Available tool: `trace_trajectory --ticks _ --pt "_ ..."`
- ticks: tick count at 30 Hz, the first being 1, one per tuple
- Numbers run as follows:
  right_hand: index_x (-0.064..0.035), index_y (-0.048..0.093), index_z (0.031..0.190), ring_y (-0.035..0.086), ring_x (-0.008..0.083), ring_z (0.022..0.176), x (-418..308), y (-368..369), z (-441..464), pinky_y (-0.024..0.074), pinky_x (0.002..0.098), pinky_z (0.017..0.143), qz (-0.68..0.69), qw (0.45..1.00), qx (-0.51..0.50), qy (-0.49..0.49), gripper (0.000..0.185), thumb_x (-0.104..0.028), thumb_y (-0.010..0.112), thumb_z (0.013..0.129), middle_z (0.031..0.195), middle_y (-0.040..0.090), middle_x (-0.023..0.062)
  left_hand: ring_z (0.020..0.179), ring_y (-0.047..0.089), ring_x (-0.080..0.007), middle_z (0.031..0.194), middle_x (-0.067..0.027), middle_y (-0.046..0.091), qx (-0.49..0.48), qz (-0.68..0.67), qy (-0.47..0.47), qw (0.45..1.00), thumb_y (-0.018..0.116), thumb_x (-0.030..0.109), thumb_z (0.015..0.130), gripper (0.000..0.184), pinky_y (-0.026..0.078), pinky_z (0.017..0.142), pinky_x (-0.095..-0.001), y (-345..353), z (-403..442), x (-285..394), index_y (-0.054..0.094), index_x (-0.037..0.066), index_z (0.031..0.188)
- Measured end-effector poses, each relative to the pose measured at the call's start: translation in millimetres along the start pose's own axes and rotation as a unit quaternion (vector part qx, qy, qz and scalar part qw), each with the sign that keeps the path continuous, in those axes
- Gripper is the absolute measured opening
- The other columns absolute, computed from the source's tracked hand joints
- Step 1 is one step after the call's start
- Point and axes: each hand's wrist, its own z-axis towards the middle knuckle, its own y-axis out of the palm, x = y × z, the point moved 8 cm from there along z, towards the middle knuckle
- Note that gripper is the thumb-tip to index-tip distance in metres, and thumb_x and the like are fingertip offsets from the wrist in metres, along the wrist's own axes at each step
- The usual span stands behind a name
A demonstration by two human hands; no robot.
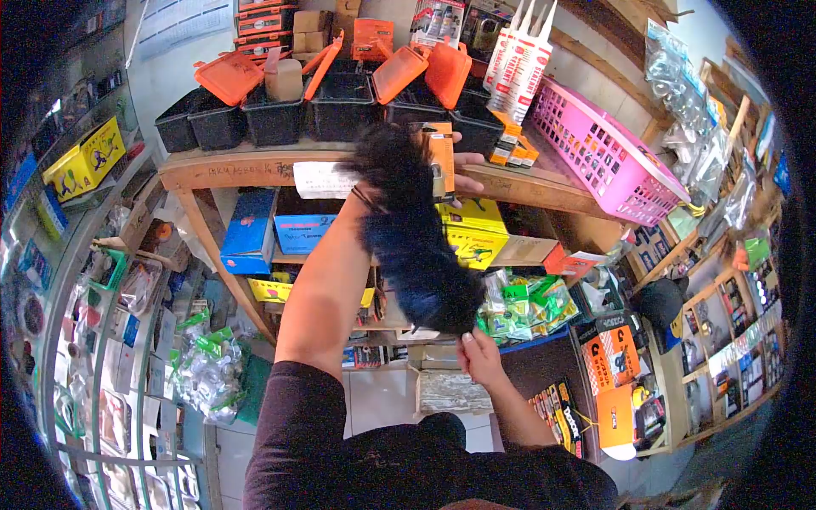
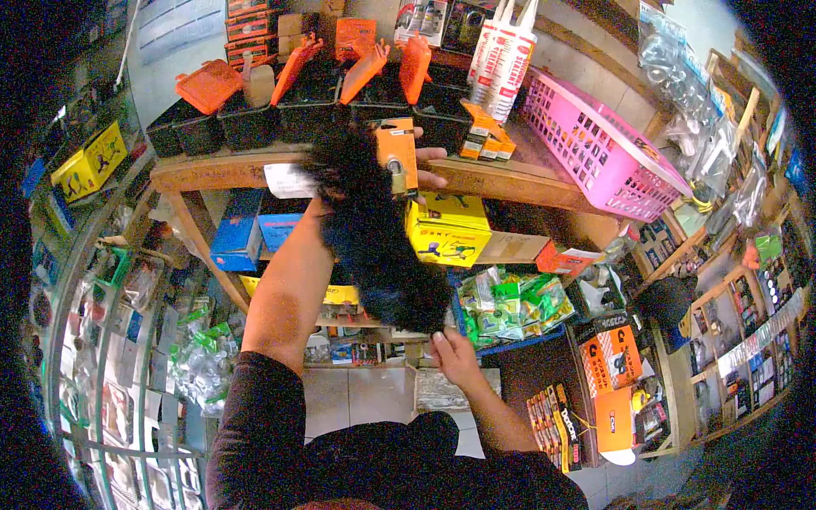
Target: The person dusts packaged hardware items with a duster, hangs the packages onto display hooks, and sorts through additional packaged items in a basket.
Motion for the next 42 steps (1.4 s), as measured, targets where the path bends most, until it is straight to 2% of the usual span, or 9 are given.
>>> trace_trajectory --ticks 3,11,12,25,27,29,31,35,42 --pt "-0.0067 0.046 0.070 0.039 0.0085 0.038 9.6 3.4 -0.7 0.0328 0.0229 0.035 0.150 0.986 0.029 0.070 0.030 -0.030 0.041 0.088 0.051 0.043 0.0006 0.102 0.046 -0.0440 0.127 -0.0188 0.036 0.192 0.012 0.000 0.981 0.033 0.052 0.083 0.058 0.042 0.084 -0.0437 -33.7 -9.5 -0.8 0.038 0.010 0.123" --pt "-0.0066 0.045 0.069 0.039 0.0081 0.038 20.6 -2.9 0.6 0.0326 0.0226 0.035 0.170 0.982 0.042 0.076 0.029 -0.027 0.040 0.089 0.050 0.043 0.0001 0.103 0.050 -0.0227 0.120 -0.0101 0.047 -0.205 -0.174 -0.013 0.963 0.026 0.068 0.075 0.071 0.045 0.079 -0.0365 -24.8 -3.8 -3.7 0.041 0.017 0.121" --pt "-0.0063 0.044 0.070 0.038 0.0089 0.035 16.7 -0.5 0.5 0.0317 0.0230 0.032 0.095 0.994 0.018 0.054 0.030 -0.028 0.037 0.090 0.049 0.042 0.0014 0.106 0.048 -0.0246 0.122 -0.0108 0.044 0.200 0.021 -0.024 0.979 0.033 0.066 0.074 0.069 0.045 0.080 -0.0388 -31.2 -10.3 -2.5 0.042 0.015 0.120" --pt "-0.0060 0.044 0.072 0.040 0.0074 0.041 1.5 6.9 -5.2 0.0333 0.0224 0.037 0.007 0.999 0.000 0.042 0.026 -0.025 0.040 0.089 0.051 0.042 -0.0005 0.096 0.055 -0.0249 0.114 -0.0105 0.050 0.068 0.016 -0.008 0.998 0.023 0.068 0.075 0.071 0.046 0.077 -0.0401 -15.5 0.2 -3.3 0.042 0.014 0.117" --pt "-0.0060 0.043 0.070 0.039 0.0072 0.041 4.9 -3.5 -2.8 0.0334 0.0224 0.038 0.123 0.988 0.057 0.075 0.026 -0.025 0.042 0.088 0.051 0.042 -0.0008 0.110 0.045 -0.0299 0.129 -0.0105 0.035 -0.204 -0.249 -0.034 0.946 0.027 0.051 0.085 0.054 0.037 0.091 -0.0411 18.2 -10.0 6.0 0.034 0.018 0.127" --pt "-0.0063 0.043 0.069 0.039 0.0076 0.040 5.5 -4.5 -4.7 0.0336 0.0228 0.037 0.078 0.992 0.046 0.089 0.028 -0.026 0.042 0.088 0.051 0.042 -0.0005 0.094 0.051 -0.0418 0.114 -0.0187 0.046 0.061 -0.235 -0.035 0.969 0.035 0.050 0.083 0.054 0.044 0.076 -0.0516 -14.3 -5.2 -4.9 0.041 0.008 0.115" --pt "-0.0066 0.044 0.071 0.039 0.0079 0.039 -17.3 5.6 -10.0 0.0337 0.0226 0.036 -0.017 1.000 -0.012 0.018 0.027 -0.027 0.041 0.089 0.051 0.042 0.0000 0.091 0.056 -0.0248 0.107 -0.0110 0.053 0.089 0.400 0.103 0.906 0.026 0.067 0.076 0.069 0.046 0.077 -0.0419 1.6 -0.2 19.3 0.044 0.012 0.114" --pt "-0.0056 0.044 0.071 0.041 0.0070 0.043 12.3 -5.1 -9.0 0.0330 0.0212 0.037 0.134 0.985 0.065 0.089 0.025 -0.025 0.044 0.088 0.054 0.045 0.0007 0.100 0.047 -0.0424 0.117 -0.0173 0.046 -0.001 -0.269 -0.019 0.963 0.032 0.049 0.085 0.054 0.042 0.083 -0.0491 -14.0 -6.6 -2.9 0.041 0.007 0.117" --pt "-0.0060 0.045 0.070 0.042 0.0074 0.042 6.5 -6.3 -9.9 0.0331 0.0216 0.036 0.102 0.990 0.066 0.071 0.028 -0.027 0.042 0.088 0.052 0.044 0.0011 0.104 0.047 -0.0328 0.116 -0.0113 0.048 -0.026 -0.098 0.040 0.994 0.026 0.058 0.081 0.061 0.041 0.085 -0.0406 -6.4 -5.3 2.5 0.041 0.011 0.118"
